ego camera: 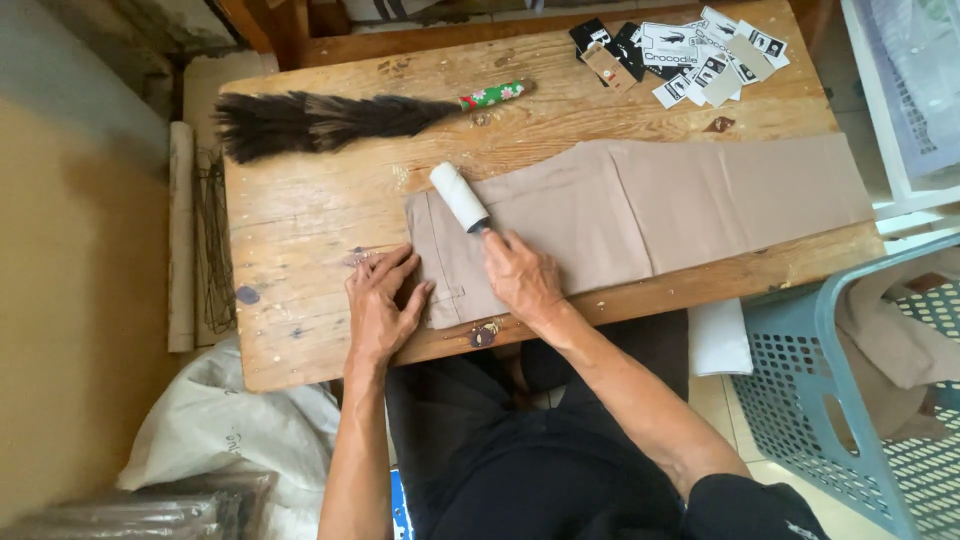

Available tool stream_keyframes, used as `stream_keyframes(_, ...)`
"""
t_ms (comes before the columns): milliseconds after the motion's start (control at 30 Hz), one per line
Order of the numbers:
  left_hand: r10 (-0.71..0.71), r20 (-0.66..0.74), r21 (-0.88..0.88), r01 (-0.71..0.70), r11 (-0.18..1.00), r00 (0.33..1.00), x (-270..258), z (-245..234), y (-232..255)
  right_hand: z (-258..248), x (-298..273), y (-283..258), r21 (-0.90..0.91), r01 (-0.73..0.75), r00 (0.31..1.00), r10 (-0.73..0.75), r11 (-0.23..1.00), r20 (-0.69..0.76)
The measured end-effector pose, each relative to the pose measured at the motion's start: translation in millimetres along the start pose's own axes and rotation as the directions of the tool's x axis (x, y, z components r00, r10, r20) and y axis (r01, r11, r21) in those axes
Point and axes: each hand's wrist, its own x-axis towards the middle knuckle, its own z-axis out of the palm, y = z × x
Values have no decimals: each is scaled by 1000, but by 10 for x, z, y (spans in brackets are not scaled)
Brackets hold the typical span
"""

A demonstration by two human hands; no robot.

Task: A person takes a pair of trousers from a laundry basket, lays them flat on a wooden table, uses a lint roller to remove lint and debris from both sides, and then folds them neatly.

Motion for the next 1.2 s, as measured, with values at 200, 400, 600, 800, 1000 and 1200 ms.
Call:
stream_keyframes(200, -22, -9, -21, 21, 1000, 1000, -27, 5, -20, -313, 129, -73, 78, 210, 977, -212, 975, 12)
stream_keyframes(400, -198, -225, -373, 104, 922, 954, -66, -118, 53, -399, 275, 84, 324, 245, 952, -290, 914, 100)
stream_keyframes(600, -468, -334, -831, -21, 556, 818, -109, 19, -237, -276, 273, 161, 326, 272, 948, -310, 905, 69)
stream_keyframes(800, -505, -321, -865, -31, 500, 802, -84, -18, -201, -423, 241, 72, 243, 252, 956, -280, 937, 90)
stream_keyframes(1000, -490, -334, -855, -40, 517, 805, -114, 27, -253, -521, -41, -64, 325, 318, 897, -394, 890, 199)
stream_keyframes(1200, -495, -332, -861, -44, 507, 803, -105, 45, -304, -602, -473, -469, 265, 206, 956, -252, 942, 151)
